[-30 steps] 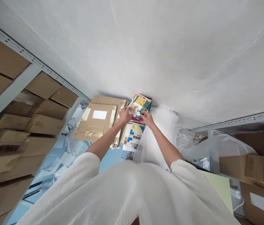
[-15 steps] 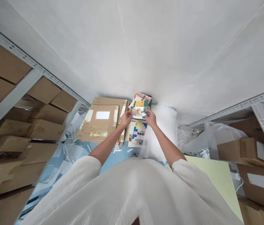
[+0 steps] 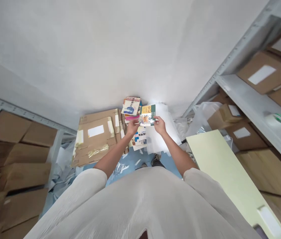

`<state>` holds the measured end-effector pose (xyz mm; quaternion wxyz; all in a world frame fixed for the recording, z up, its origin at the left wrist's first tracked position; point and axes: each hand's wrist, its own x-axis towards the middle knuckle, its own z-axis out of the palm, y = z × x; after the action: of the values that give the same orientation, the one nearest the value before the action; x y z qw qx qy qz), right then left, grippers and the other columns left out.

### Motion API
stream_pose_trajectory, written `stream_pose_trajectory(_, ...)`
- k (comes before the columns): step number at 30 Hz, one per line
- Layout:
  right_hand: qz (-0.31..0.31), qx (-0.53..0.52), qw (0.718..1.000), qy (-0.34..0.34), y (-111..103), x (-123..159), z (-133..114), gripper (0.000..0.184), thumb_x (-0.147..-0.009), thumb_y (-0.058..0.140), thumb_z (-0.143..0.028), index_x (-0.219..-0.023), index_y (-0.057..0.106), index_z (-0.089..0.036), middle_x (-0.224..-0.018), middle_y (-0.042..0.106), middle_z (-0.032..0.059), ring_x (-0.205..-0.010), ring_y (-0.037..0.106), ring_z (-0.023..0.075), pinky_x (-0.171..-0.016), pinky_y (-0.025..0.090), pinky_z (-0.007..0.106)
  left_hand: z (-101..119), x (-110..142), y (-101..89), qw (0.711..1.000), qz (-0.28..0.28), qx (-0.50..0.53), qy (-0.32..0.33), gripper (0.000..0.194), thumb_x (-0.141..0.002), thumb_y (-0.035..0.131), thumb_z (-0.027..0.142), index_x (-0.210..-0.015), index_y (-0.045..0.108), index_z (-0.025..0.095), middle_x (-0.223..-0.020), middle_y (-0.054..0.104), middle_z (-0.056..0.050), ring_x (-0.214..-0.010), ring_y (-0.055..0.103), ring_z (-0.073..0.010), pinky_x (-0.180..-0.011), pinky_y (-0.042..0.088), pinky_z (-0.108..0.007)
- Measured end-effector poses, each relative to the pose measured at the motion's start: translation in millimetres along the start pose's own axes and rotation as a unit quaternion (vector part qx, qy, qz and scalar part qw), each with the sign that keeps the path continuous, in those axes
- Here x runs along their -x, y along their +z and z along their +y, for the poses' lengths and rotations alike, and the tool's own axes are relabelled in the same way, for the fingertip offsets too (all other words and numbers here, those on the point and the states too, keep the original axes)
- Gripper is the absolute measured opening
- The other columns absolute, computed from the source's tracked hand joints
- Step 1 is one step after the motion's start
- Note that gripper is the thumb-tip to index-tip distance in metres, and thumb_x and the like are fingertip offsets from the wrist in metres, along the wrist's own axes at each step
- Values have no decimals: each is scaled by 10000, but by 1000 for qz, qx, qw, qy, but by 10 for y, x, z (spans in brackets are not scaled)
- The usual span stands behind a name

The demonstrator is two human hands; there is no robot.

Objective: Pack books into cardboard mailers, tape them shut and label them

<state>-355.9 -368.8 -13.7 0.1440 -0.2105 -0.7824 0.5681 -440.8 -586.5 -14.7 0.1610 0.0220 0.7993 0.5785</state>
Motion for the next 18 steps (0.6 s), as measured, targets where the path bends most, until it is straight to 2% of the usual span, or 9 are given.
stream_pose_trajectory(6, 123, 12, 992, 35, -873, 510, 231, 395, -822, 684, -339, -1200, 771, -265, -1336, 808, 82, -1041, 762, 263, -1056, 681, 511, 247, 200, 877, 992, -110, -19, 50, 260, -935, 774, 155, -1180, 723, 227, -1350, 801, -114, -1141, 801, -245, -1059, 635, -396)
stream_pose_trajectory(10, 193, 8, 979, 61, -1453, 880, 423, 383, -827, 691, -340, -1194, 771, -271, -1342, 809, 78, -1030, 762, 262, -1054, 682, 519, 408, 395, 1506, 979, -185, -37, 77, 252, -922, 776, 164, -1162, 736, 230, -1309, 820, -92, -1189, 798, -242, -1091, 629, -392)
stream_pose_trajectory(18, 309, 17, 943, 122, -2597, 1717, 948, 345, -840, 688, -381, -1167, 751, -292, -1348, 808, 69, -1025, 774, 263, -1071, 663, 534, 635, 982, 2936, 943, -323, -17, 80, 227, -869, 755, 99, -1050, 725, 232, -1217, 856, -74, -1233, 801, -249, -1159, 611, -428)
